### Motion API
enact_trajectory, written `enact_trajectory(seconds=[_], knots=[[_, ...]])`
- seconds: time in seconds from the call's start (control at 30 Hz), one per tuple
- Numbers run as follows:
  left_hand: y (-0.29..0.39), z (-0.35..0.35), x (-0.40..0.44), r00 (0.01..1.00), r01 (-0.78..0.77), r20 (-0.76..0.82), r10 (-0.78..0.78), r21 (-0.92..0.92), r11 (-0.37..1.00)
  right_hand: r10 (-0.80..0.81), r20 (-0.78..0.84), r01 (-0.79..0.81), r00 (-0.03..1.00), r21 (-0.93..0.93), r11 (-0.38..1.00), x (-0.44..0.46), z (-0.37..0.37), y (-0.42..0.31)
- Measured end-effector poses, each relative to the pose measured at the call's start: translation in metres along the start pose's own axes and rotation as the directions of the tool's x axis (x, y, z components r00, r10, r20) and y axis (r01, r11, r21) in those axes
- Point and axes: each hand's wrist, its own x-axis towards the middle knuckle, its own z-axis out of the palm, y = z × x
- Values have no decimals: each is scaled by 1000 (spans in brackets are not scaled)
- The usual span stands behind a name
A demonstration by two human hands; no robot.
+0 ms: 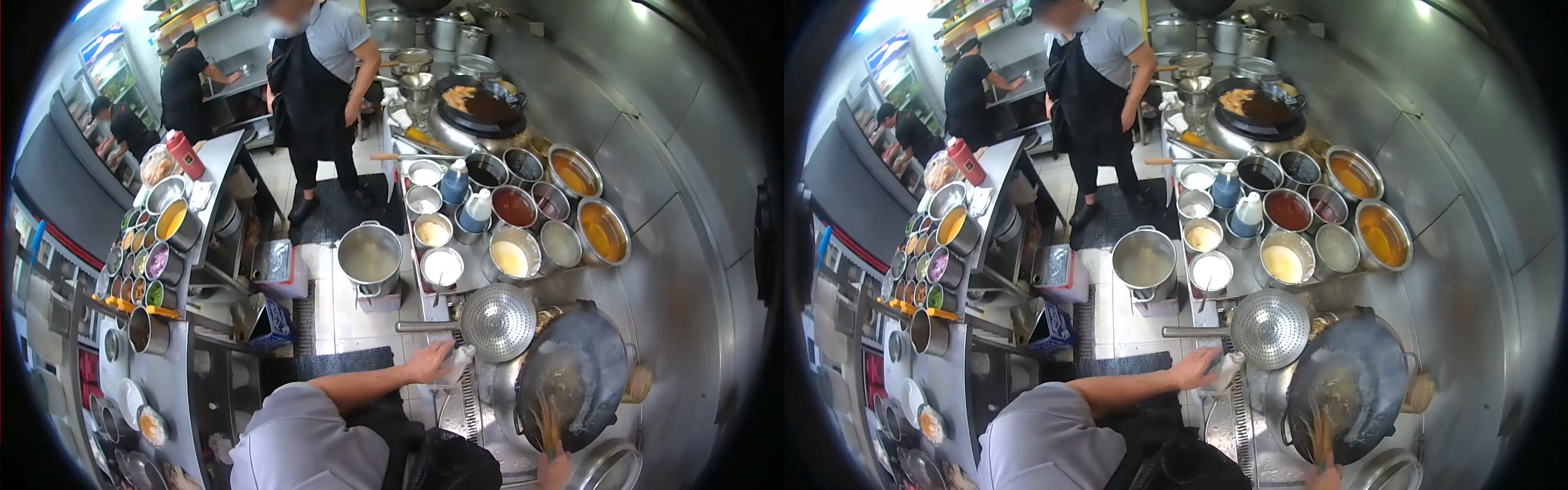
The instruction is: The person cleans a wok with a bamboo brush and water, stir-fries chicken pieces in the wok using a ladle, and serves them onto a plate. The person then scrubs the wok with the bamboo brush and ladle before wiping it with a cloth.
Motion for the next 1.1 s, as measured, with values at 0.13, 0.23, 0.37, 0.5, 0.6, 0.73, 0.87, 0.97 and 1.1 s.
enact_trajectory(seconds=[0.13,0.23,0.37,0.5,0.6,0.73,0.87,0.97,1.1], knots=[[-2,11,9,994,-64,84,75,-127,990,194,-151,-181,969,93,979,51,0,49],[4,22,13,1000,-5,12,7,-206,979,87,-374,21,923,276,961,141,44,54],[5,36,27,993,94,-61,-105,-162,982,303,48,-210,952,822,530,177,15,-65],[1,57,40,991,117,-67,-117,6,993,219,146,-231,965,865,445,138,10,-104],[9,42,37,994,114,37,-108,-258,959,-5,166,-145,986,877,459,105,21,-86],[23,4,-2,972,234,207,-110,-848,475,-217,322,-155,922,818,555,51,9,10],[35,-17,-34,943,297,308,-126,-950,-96,-259,179,90,949,634,768,95,16,131],[49,-35,-48,925,335,364,-106,-917,-218,-114,-65,131,991,438,889,117,-3,58],[55,-18,-57,898,429,436,-66,-898,-101,246,29,-247,969,208,946,120,-19,-73]])
